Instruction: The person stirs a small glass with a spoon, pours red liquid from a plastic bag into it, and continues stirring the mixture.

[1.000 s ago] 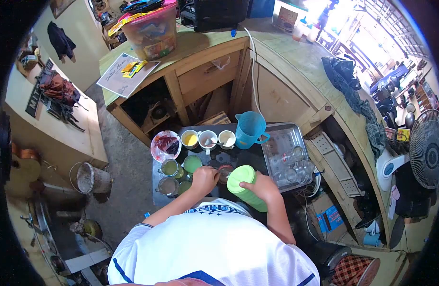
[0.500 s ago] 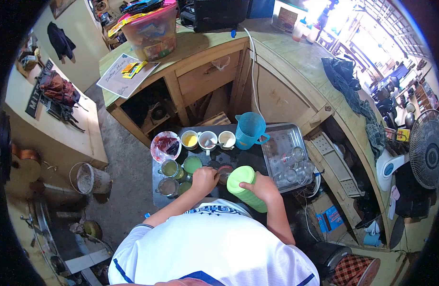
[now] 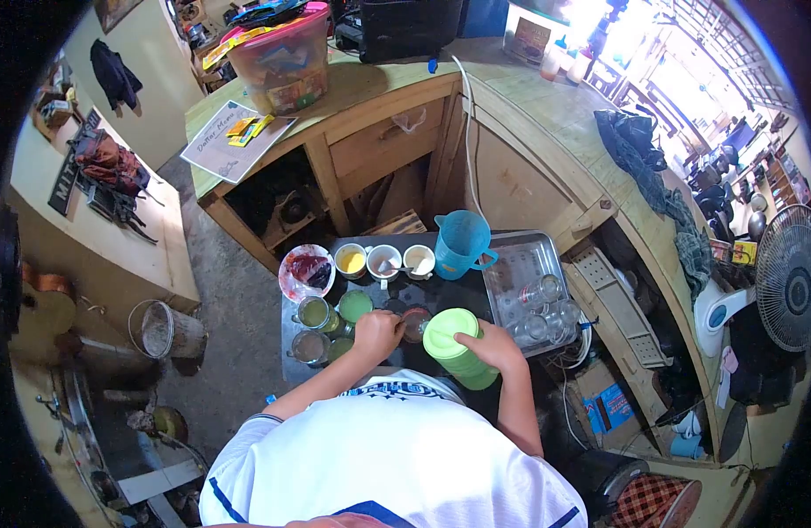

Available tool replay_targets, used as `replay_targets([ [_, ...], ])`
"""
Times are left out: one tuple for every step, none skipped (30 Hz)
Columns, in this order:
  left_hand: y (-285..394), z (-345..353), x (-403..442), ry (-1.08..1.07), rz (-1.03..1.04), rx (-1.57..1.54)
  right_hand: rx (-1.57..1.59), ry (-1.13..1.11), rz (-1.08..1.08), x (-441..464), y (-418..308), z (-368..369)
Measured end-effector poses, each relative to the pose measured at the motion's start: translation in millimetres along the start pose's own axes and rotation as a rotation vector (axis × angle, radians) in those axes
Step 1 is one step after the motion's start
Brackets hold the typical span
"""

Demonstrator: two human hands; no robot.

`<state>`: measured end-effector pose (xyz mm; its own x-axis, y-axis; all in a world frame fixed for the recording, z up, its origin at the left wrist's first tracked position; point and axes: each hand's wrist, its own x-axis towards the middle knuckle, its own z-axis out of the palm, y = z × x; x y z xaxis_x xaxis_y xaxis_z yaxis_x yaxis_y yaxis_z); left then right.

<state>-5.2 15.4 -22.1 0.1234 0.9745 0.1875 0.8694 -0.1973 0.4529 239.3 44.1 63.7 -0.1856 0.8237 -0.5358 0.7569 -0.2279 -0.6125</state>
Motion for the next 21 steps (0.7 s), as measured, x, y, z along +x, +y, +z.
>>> replay_targets([
  [0.0, 0.5, 0.1, 0.002, -0.004, 0.005, 0.001, 0.001, 0.0, -1.0, -0.6, 0.2],
  [0.2, 0.9, 0.2, 0.002, -0.007, 0.009, -0.015, 0.036, -0.003, -3.3, -2.6, 0.7],
  [0.9, 0.1, 0.6, 0.002, -0.004, 0.01, -0.03, 0.071, -0.006, -5.0, -3.9, 0.7],
  [1.8, -1.4, 0.8, 0.025, 0.005, -0.011, -0.029, 0.073, -0.006, -4.0, -0.4, 1.0],
  [2.1, -2.4, 1.3, 0.05, 0.013, -0.031, -0.039, 0.066, 0.0, -1.2, 5.9, 1.8],
  [1.7, -2.5, 1.5, 0.05, 0.012, -0.031, -0.049, 0.058, 0.006, 1.5, 10.8, 2.7],
  [1.4, -2.5, 1.4, 0.054, 0.014, -0.036, -0.049, 0.057, 0.006, 3.4, 14.0, 3.7],
  [1.5, -2.3, 1.0, 0.057, 0.015, -0.043, -0.031, 0.1, -0.029, 4.6, 16.7, 4.7],
  [2.0, -2.5, 0.5, 0.055, 0.014, -0.042, -0.012, 0.141, -0.064, 6.3, 19.9, 6.0],
  [2.4, -3.5, 0.6, 0.064, 0.02, -0.051, -0.011, 0.139, -0.063, 9.5, 23.6, 5.7],
  [2.5, -4.2, 0.7, 0.073, 0.027, -0.059, 0.052, 0.156, -0.05, 14.3, 28.5, 3.8],
  [1.8, -4.4, 0.3, 0.072, 0.026, -0.057, 0.114, 0.172, -0.037, 20.8, 35.9, 2.8],
  [1.2, -4.2, 0.0, 0.08, 0.029, -0.074, 0.233, 0.231, -0.101, 31.6, 47.7, 6.8],
  [0.8, -3.9, -0.1, 0.089, 0.031, -0.092, 0.233, 0.23, -0.102, 37.8, 61.1, 8.7],
  [0.2, -4.1, -0.2, 0.089, 0.03, -0.092, 0.443, 0.265, -0.13, 39.0, 64.4, 8.9],
  [-0.1, -3.9, -0.8, 0.078, 0.019, -0.092, 0.654, 0.3, -0.156, 40.3, 70.1, 9.3],
  [-0.2, -3.4, -1.2, 0.066, 0.01, -0.094, 0.658, 0.33, -0.153, 46.4, 84.2, 11.4],
  [0.2, -3.6, -1.0, 0.063, 0.01, -0.096, 0.658, 0.331, -0.149, 51.8, 91.3, 19.1],
  [0.7, -4.9, -0.1, 0.07, 0.009, -0.104, 0.743, 0.396, -0.283, 55.6, 94.8, 27.2],
  [1.4, -6.0, 1.0, 0.078, 0.009, -0.112, 0.825, 0.461, -0.42, 58.0, 99.4, 31.9],
  [2.5, -6.7, 2.0, 0.078, 0.01, -0.113, 0.825, 0.463, -0.42, 57.8, 102.2, 30.5],
])
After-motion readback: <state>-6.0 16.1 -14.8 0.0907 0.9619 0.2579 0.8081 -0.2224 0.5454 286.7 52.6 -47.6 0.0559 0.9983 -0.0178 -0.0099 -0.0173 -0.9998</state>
